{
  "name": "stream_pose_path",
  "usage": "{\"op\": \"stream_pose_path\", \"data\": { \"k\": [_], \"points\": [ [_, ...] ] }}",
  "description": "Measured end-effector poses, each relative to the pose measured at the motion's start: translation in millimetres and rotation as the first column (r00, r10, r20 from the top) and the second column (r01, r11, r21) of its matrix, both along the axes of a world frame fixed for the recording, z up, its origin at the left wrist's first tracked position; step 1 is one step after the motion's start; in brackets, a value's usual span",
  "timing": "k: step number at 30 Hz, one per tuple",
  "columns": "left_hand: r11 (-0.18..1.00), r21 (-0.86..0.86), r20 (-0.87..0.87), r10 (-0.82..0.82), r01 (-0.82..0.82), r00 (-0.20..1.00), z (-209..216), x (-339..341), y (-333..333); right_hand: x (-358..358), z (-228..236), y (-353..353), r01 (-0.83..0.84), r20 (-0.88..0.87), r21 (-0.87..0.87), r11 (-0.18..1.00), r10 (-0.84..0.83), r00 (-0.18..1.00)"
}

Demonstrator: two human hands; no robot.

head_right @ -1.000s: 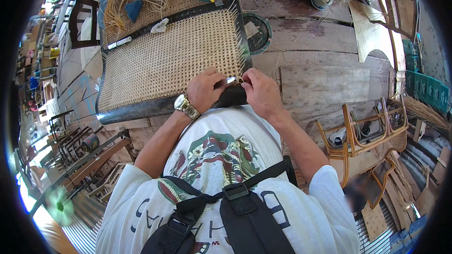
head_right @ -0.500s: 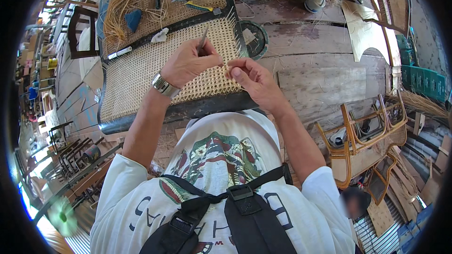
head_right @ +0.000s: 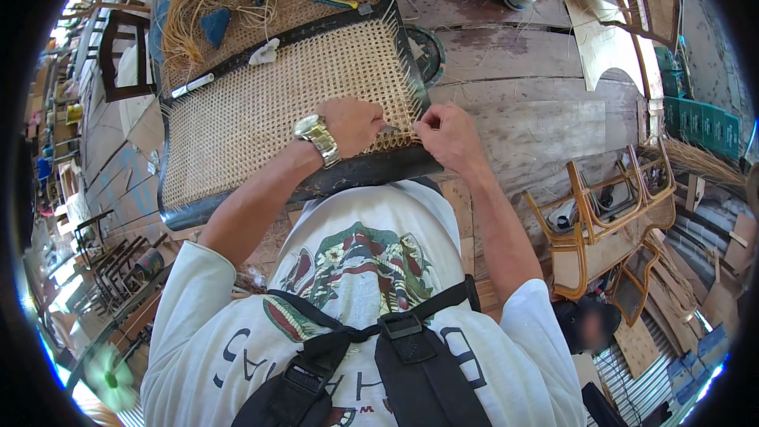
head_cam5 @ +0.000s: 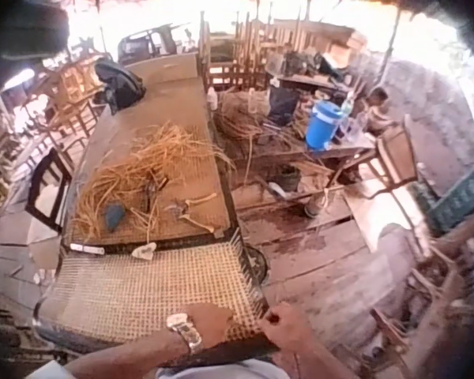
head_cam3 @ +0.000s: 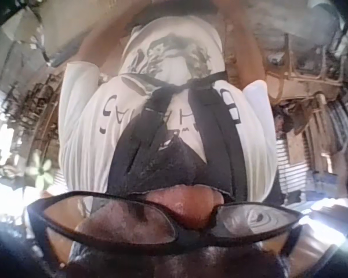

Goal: Replacing the woven rattan cane mesh on the seat of a wooden chair.

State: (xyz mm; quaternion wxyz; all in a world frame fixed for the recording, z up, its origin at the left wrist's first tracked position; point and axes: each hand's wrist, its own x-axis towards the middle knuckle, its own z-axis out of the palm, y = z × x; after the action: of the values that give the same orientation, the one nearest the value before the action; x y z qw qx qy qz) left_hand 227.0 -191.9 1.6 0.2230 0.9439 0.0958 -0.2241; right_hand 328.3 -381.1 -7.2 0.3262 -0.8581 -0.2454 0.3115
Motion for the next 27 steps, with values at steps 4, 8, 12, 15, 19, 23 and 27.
{"op": "stream_pose_path", "data": {
  "k": [4,8,12,15,19,23,27],
  "points": [
    [0.989,0.093,-0.031,-0.114,0.116,0.993,-3.2,7.2,-5.7,-2.5,9.2,-5.0,0.001,0.046,0.021,1.0,-0.002,0.999],
    [0.979,0.163,0.056,-0.133,0.123,0.99,18.1,13.6,-18.3,-7.9,5.6,-9.6,-0.015,0.186,0.039,0.999,0.008,0.983],
    [0.981,0.169,0.119,-0.112,0.091,0.987,13.1,12.7,-23.0,-10.3,12.6,-7.1,-0.015,0.254,0.075,0.997,-0.004,0.967],
    [0.99,0.123,0.034,-0.081,0.076,0.996,25.6,8.9,-18.1,-9.1,12.3,-8.0,-0.023,0.242,0.061,0.998,0.008,0.97],
    [0.98,0.166,0.042,-0.117,0.109,0.992,23.8,10.4,-18.7,-6.2,10.3,-7.1,-0.064,0.254,0.051,0.997,0.049,0.966],
    [0.969,0.187,0.032,-0.17,0.161,0.985,14.6,18.5,-29.8,-4.0,6.0,-9.5,-0.056,0.239,0.079,0.995,0.036,0.97],
    [0.989,0.072,0.044,-0.132,0.129,0.99,-8.9,13.9,-23.1,-6.1,-3.2,-6.9,-0.053,0.15,0.037,0.998,0.046,0.988]
  ]
}}
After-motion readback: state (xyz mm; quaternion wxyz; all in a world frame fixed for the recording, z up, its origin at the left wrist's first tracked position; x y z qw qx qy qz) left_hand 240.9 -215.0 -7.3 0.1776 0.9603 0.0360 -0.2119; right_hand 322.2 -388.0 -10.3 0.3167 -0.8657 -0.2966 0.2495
